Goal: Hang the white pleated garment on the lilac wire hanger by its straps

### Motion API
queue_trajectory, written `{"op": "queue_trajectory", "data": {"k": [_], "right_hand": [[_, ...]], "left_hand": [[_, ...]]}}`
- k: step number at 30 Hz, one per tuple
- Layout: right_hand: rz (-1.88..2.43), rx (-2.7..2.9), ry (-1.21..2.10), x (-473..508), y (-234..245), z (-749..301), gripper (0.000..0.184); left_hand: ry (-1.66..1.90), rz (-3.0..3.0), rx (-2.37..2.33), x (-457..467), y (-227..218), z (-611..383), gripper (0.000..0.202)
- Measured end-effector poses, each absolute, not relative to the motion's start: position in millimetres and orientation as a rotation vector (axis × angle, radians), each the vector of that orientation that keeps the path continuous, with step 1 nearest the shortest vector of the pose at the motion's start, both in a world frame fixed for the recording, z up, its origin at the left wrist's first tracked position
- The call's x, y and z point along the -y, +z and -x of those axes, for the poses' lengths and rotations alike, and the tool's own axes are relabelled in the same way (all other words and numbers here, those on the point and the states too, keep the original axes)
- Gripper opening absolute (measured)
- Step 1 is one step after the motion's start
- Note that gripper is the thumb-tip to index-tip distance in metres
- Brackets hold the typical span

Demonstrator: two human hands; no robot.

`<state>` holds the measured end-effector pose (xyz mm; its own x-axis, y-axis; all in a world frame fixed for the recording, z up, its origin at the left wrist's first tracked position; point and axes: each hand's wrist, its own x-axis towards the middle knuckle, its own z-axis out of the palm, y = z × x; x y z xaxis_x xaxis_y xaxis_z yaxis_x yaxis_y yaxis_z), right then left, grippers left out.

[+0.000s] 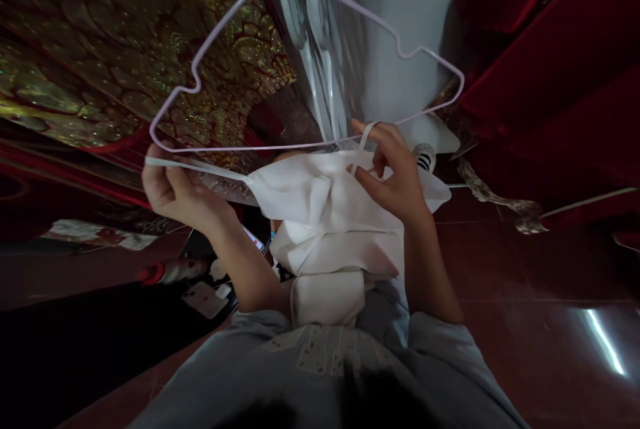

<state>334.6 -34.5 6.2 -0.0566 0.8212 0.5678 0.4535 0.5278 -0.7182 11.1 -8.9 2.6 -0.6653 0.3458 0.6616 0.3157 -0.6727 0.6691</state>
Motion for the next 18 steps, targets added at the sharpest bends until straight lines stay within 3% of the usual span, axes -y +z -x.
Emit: {"op": "queue_trajectory", "data": {"k": [5,8,10,12,14,18], "right_hand": [[1.050,1.659,0.403,33.8,4.1,-326.3,0.057],[1.022,1.606,0.400,33.1,-1.0,-321.1,0.051],[1.020,1.577,0.393,33.4,-4.8,-317.3,0.049],[1.038,1.574,0.395,33.9,-8.3,-313.3,0.052],[1.063,1.584,0.405,34.3,-11.1,-309.6,0.059],[1.087,1.611,0.407,35.6,-13.1,-302.6,0.059]], "left_hand": [[2.376,-1.396,-1.059,4.5,39.3,-3.4,0.004],[2.060,-1.532,-1.056,2.5,76.0,-2.3,0.015],[1.841,-1.641,-1.156,-0.8,99.1,-1.8,0.009],[1.691,-1.758,-1.243,-5.1,115.1,-1.5,0.032],[1.704,-1.754,-1.263,-8.5,119.3,-2.5,0.047],[2.102,-1.135,-1.068,-5.3,90.2,-15.3,0.034]]}}
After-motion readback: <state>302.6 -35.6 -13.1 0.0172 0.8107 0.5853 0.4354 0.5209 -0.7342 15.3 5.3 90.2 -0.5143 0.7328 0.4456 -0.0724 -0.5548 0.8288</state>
